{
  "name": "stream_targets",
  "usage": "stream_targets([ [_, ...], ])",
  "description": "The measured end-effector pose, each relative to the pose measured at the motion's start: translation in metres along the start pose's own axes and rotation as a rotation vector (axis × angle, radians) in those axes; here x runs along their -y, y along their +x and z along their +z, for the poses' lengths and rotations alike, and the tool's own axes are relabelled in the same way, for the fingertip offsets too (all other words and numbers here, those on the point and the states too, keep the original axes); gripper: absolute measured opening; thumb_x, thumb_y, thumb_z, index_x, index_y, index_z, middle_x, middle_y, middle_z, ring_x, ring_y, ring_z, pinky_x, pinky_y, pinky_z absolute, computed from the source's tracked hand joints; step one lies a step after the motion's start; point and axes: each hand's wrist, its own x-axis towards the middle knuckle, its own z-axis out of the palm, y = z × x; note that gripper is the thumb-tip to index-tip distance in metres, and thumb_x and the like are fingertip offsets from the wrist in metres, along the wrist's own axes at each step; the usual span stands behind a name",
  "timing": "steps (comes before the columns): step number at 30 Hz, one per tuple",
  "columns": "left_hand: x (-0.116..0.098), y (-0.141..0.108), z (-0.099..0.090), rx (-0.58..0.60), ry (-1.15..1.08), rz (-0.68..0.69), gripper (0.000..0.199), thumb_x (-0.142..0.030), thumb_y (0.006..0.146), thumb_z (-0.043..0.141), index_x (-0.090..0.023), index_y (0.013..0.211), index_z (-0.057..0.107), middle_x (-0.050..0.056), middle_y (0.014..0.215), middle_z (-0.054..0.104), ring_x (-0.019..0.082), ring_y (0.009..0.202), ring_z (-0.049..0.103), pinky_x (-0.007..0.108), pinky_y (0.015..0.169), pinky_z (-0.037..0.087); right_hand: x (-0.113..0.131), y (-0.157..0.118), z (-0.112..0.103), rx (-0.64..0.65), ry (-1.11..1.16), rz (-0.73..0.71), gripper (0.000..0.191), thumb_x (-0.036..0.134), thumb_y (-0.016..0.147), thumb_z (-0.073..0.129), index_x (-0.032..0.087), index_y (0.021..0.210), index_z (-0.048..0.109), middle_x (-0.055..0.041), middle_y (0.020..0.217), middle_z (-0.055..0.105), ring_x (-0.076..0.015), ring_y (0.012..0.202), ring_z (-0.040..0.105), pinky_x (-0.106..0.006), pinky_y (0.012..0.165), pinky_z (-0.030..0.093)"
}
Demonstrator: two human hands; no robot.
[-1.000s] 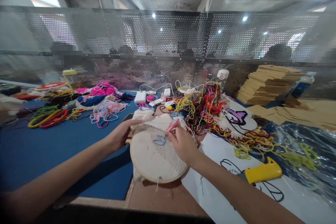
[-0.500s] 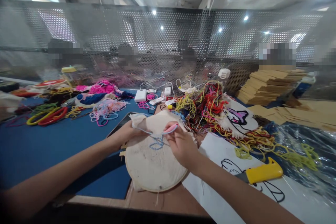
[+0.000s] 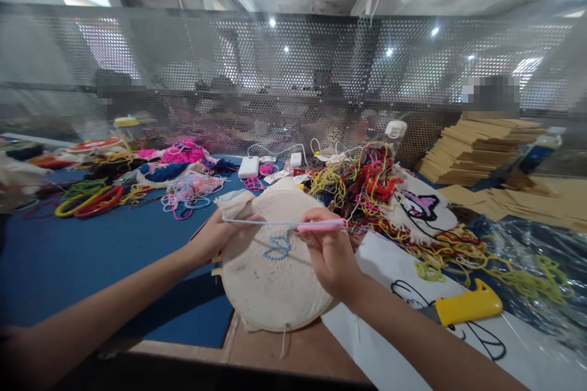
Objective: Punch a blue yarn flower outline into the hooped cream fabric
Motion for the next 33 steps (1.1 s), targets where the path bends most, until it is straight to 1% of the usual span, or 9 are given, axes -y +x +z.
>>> stream_targets([
  [5, -0.0005, 0.0, -0.0006, 0.019, 0.015, 0.062, 0.031, -0.033, 0.063, 0.073, -0.017, 0.087, 0.062, 0.002, 0.087, 0.067, 0.016, 0.075, 0.06, 0.028, 0.071, 0.046, 0.0018, 0.0031, -0.0018, 0.024, -0.086, -0.044, 0.011, 0.021, 0.09, 0.045, 0.024, 0.101, 0.045, -0.0053, 0.099, 0.052, -0.0171, 0.085, 0.061, -0.038, 0.075, 0.054],
  [8, -0.0032, -0.0009, -0.0006, 0.012, 0.016, 0.081, 0.031, -0.033, 0.062, 0.073, -0.018, 0.087, 0.062, 0.002, 0.088, 0.067, 0.017, 0.077, 0.06, 0.029, 0.071, 0.046, 0.0058, 0.0061, -0.0027, 0.028, -0.214, -0.136, 0.012, 0.018, 0.089, 0.046, 0.023, 0.1, 0.046, -0.005, 0.096, 0.055, -0.0168, 0.082, 0.06, -0.035, 0.072, 0.052],
  [11, -0.0053, -0.0027, 0.0001, 0.046, -0.031, 0.082, 0.037, -0.035, 0.062, 0.074, -0.018, 0.092, 0.062, 0.003, 0.091, 0.067, 0.019, 0.08, 0.061, 0.03, 0.072, 0.047, 0.0076, 0.0088, -0.0015, 0.04, -0.345, -0.203, 0.011, 0.015, 0.088, 0.047, 0.023, 0.096, 0.048, -0.0051, 0.093, 0.059, -0.0177, 0.084, 0.06, -0.034, 0.075, 0.05],
  [15, -0.0055, -0.0036, 0.0014, 0.066, -0.047, 0.062, 0.038, -0.036, 0.062, 0.074, -0.018, 0.093, 0.062, 0.003, 0.091, 0.068, 0.02, 0.081, 0.062, 0.03, 0.072, 0.048, 0.005, 0.0103, 0.0012, 0.076, -0.364, -0.186, 0.006, 0.018, 0.087, 0.052, 0.024, 0.091, 0.052, -0.0044, 0.092, 0.063, -0.0187, 0.085, 0.061, -0.034, 0.079, 0.049],
  [18, -0.0052, -0.0029, 0.0013, 0.067, -0.047, 0.049, 0.036, -0.034, 0.061, 0.075, -0.018, 0.092, 0.063, 0.003, 0.091, 0.068, 0.019, 0.079, 0.063, 0.03, 0.071, 0.048, 0.0041, 0.0101, 0.0006, 0.082, -0.315, -0.068, 0.005, 0.022, 0.088, 0.05, 0.022, 0.09, 0.054, -0.0058, 0.094, 0.063, -0.0199, 0.085, 0.062, -0.037, 0.079, 0.051],
  [21, -0.0054, -0.0022, 0.0005, 0.074, -0.05, 0.019, 0.037, -0.031, 0.061, 0.075, -0.019, 0.094, 0.062, 0.003, 0.09, 0.069, 0.019, 0.077, 0.063, 0.03, 0.07, 0.049, 0.0044, 0.0089, -0.0009, 0.046, -0.087, 0.063, 0.009, 0.026, 0.089, 0.049, 0.021, 0.095, 0.054, -0.0067, 0.101, 0.059, -0.017, 0.083, 0.064, -0.034, 0.075, 0.055],
  [24, -0.0054, -0.0017, 0.0004, 0.063, -0.049, 0.011, 0.036, -0.029, 0.061, 0.075, -0.019, 0.093, 0.062, 0.003, 0.088, 0.069, 0.018, 0.076, 0.063, 0.029, 0.069, 0.049, 0.0036, 0.007, -0.0014, 0.027, 0.095, 0.124, 0.011, 0.028, 0.089, 0.05, 0.021, 0.098, 0.053, -0.0072, 0.106, 0.055, -0.017, 0.089, 0.063, -0.033, 0.075, 0.057],
  [27, -0.0049, -0.0012, 0.0013, 0.069, -0.065, 0.022, 0.033, -0.028, 0.061, 0.075, -0.018, 0.09, 0.063, 0.003, 0.089, 0.069, 0.017, 0.077, 0.063, 0.028, 0.07, 0.049, 0.0015, 0.0053, -0.0013, 0.03, 0.134, 0.14, 0.012, 0.029, 0.089, 0.05, 0.022, 0.099, 0.052, -0.0073, 0.106, 0.054, -0.0189, 0.094, 0.061, -0.036, 0.077, 0.057],
  [33, -0.0045, -0.0015, 0.0021, 0.053, -0.094, 0.06, 0.033, -0.028, 0.06, 0.076, -0.017, 0.089, 0.065, 0.005, 0.094, 0.07, 0.021, 0.084, 0.063, 0.031, 0.075, 0.048, 0.0017, 0.0038, -0.0017, 0.002, 0.076, 0.051, 0.008, 0.025, 0.089, 0.049, 0.023, 0.097, 0.051, -0.0066, 0.103, 0.05, -0.0204, 0.094, 0.059, -0.039, 0.075, 0.057],
])
